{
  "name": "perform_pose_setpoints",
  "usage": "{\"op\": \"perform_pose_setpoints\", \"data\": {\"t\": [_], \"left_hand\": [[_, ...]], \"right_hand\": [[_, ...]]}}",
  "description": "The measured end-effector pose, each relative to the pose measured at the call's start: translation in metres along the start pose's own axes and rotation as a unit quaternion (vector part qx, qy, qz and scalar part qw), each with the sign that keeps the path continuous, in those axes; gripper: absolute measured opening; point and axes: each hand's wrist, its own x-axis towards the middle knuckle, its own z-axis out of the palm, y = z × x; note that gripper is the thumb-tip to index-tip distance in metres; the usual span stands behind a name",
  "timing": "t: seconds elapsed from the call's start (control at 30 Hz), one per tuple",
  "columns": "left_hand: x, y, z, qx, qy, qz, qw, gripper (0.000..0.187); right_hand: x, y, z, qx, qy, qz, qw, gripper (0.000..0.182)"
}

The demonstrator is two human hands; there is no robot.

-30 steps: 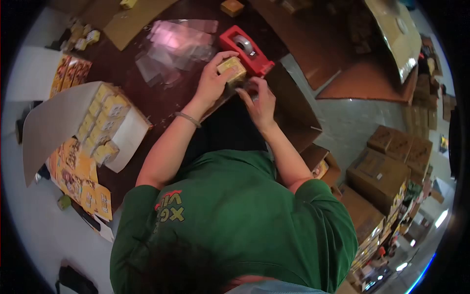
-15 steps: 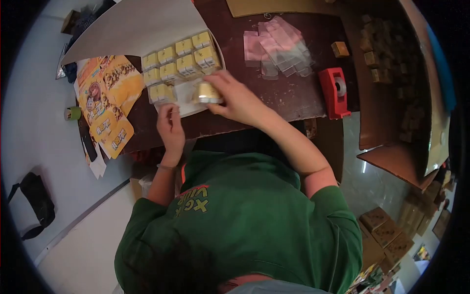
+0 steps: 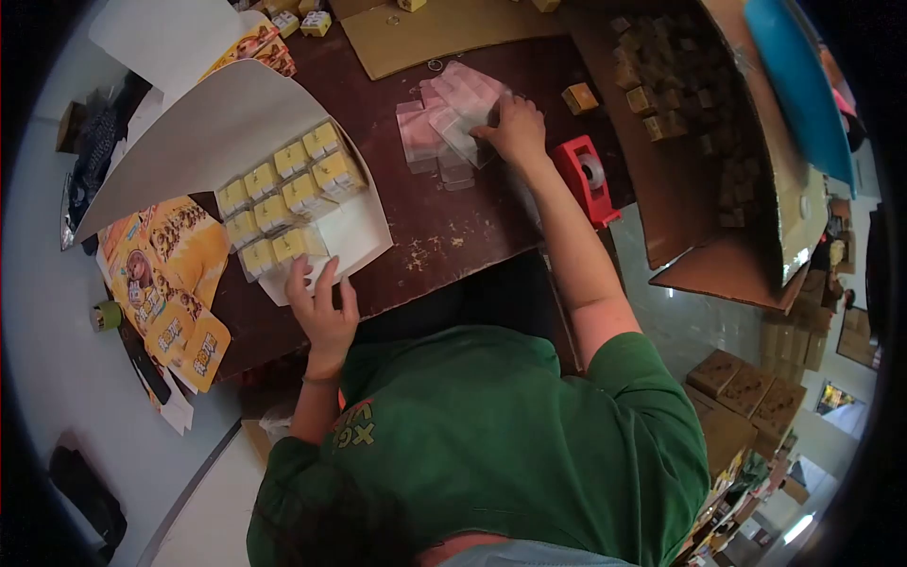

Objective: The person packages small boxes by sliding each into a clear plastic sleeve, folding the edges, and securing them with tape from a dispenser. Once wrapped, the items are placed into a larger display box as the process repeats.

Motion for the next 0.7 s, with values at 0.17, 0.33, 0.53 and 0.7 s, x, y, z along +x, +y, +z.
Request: {"op": "perform_pose_setpoints", "data": {"t": [0.17,0.33,0.53,0.7], "left_hand": [[0.039,0.061,0.047,-0.417,-0.14,-0.122,0.89,0.041],[0.09,0.073,0.097,-0.681,-0.264,-0.228,0.644,0.072],[0.102,0.082,0.087,-0.762,-0.433,-0.193,0.441,0.083],[0.08,0.077,0.082,-0.767,-0.465,-0.233,0.375,0.071]], "right_hand": [[0.0,0.018,-0.008,0.344,-0.035,0.04,0.937,0.026],[-0.072,-0.017,-0.041,0.666,-0.137,0.107,0.725,0.011],[-0.113,-0.029,-0.074,0.176,0.153,-0.208,0.95,0.046],[-0.107,-0.009,-0.079,0.572,-0.196,-0.169,0.778,0.013]]}}
